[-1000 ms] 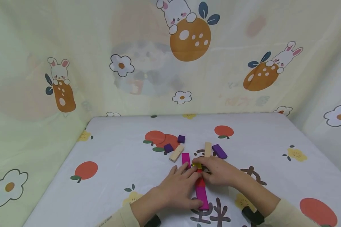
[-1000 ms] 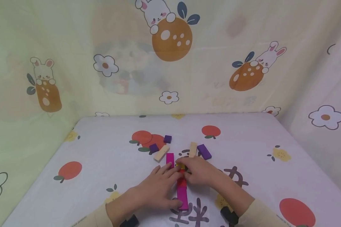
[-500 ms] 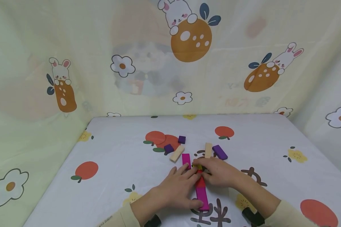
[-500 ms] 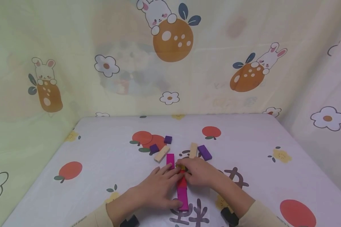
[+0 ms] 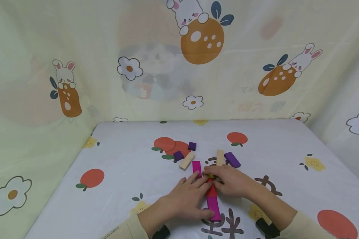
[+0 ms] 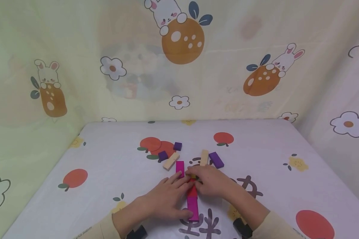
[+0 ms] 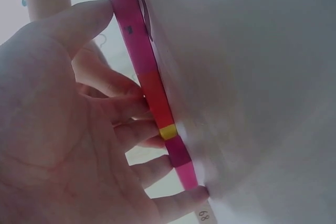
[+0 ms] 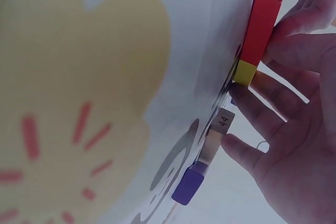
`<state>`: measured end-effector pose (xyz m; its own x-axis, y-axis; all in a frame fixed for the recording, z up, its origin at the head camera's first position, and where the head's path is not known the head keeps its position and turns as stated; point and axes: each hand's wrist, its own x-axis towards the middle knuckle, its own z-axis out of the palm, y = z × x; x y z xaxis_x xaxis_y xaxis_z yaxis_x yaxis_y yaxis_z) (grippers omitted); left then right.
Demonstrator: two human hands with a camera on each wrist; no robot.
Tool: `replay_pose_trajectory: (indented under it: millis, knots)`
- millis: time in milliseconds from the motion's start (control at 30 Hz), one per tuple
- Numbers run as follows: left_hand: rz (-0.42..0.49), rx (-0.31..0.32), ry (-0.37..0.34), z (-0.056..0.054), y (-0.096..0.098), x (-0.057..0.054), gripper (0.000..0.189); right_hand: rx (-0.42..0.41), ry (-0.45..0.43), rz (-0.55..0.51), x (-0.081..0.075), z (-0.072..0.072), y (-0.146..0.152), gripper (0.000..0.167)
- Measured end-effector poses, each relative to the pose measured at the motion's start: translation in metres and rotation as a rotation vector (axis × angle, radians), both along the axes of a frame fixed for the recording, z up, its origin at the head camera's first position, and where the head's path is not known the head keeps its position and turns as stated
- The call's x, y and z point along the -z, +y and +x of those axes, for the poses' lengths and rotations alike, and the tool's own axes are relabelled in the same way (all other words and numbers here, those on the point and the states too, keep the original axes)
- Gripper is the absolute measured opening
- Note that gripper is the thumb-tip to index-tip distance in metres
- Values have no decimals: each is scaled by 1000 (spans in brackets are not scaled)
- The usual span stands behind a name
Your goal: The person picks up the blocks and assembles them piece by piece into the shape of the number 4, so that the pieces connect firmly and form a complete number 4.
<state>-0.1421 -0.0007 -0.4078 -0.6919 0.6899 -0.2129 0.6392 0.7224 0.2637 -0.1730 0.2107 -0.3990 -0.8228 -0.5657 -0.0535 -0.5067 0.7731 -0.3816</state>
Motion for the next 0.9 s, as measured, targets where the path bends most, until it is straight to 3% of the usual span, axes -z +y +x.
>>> replay_pose_trajectory:
  millis: [267, 900]
  knots:
    - [-2, 1, -5, -1, 1, 0, 91, 50, 18, 17, -3, -1, 0, 42]
    - [-12, 8, -4, -3, 1, -1, 89, 129, 187, -13, -12, -2, 7, 44]
